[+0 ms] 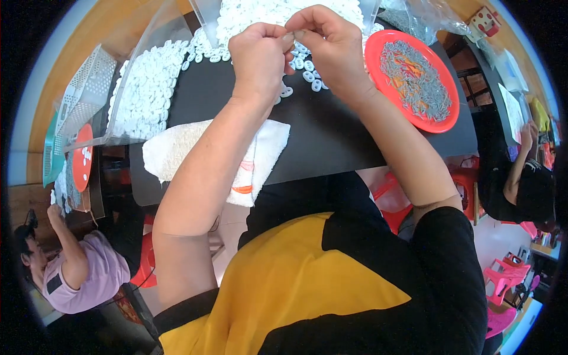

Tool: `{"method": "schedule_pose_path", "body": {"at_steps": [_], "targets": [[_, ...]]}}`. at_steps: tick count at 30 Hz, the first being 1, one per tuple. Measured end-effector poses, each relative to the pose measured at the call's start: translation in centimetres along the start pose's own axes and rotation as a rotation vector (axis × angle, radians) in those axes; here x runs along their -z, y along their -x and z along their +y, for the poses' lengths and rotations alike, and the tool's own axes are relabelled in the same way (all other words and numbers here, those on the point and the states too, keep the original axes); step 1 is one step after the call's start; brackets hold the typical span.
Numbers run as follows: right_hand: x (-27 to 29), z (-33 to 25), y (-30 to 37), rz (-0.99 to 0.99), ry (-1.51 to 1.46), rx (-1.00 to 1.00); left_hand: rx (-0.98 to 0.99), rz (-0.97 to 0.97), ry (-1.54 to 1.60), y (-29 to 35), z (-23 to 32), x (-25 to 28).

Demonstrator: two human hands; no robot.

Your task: Manual assembly of small white plastic components by inserting metal hooks into them.

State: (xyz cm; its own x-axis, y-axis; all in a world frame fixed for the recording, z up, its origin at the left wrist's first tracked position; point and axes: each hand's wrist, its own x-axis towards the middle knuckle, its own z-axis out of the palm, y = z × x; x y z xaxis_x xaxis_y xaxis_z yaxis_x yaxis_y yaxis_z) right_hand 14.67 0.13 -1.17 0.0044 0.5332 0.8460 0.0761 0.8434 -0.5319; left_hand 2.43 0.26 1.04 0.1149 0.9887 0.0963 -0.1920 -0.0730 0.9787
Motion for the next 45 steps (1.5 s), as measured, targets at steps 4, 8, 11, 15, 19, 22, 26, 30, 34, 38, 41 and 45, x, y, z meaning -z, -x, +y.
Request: {"method": "schedule_pose_path", "body": {"at_steps": [4,8,11,15,19,22,26,30,34,38,41,45], "targets": [[0.1,-0.5,0.0,0.045,0.057,-0.469,0.027,0.018,0.036,-0.2,-0.3,0.4],[0.5,-0.4,-0.1,0.025,0.17,-0.46,0.042,0.023,0.05,-0.6,-0.5,0.6],[0.7,-0.5,-0.2,0.028,0.176,-0.478,0.06,0.015,0.067,-0.8,-0.5,0.8],[0.7,-0.7,-0.6,0.035,0.127,-0.528,0.073,0.01,0.088,-0.9,-0.7,1.0],[1.4,0.6,-0.3,0.034,0.173,-0.502,0.063,-0.004,0.098,-0.9,-0.7,1.0],[1.3,1.4,-0.3,0.115,0.109,-0.5,0.063,-0.001,0.121,-1.2,-0.9,1.2],[2.7,1.9,-0.3,-0.047,0.334,-0.492,0.022,0.029,0.148,-2.2,-0.7,2.0],[2.4,-1.0,-0.9,-0.389,0.604,-0.513,0.053,0.012,0.113,-3.6,-1.5,4.2],[1.5,-2.4,0.3,-0.639,0.95,-0.134,0.052,-0.002,0.111,-3.5,-1.7,3.9],[1.0,-3.9,1.6,-0.774,1.039,0.043,0.079,0.063,0.169,-3.2,-1.1,3.4],[1.6,-4.0,2.2,-0.773,1.031,0.062,0.094,0.057,0.184,-2.9,-0.4,3.1],[1.9,-3.7,2.8,-0.739,1.005,0.073,0.098,0.034,0.184,-2.9,-0.6,3.2]]}}
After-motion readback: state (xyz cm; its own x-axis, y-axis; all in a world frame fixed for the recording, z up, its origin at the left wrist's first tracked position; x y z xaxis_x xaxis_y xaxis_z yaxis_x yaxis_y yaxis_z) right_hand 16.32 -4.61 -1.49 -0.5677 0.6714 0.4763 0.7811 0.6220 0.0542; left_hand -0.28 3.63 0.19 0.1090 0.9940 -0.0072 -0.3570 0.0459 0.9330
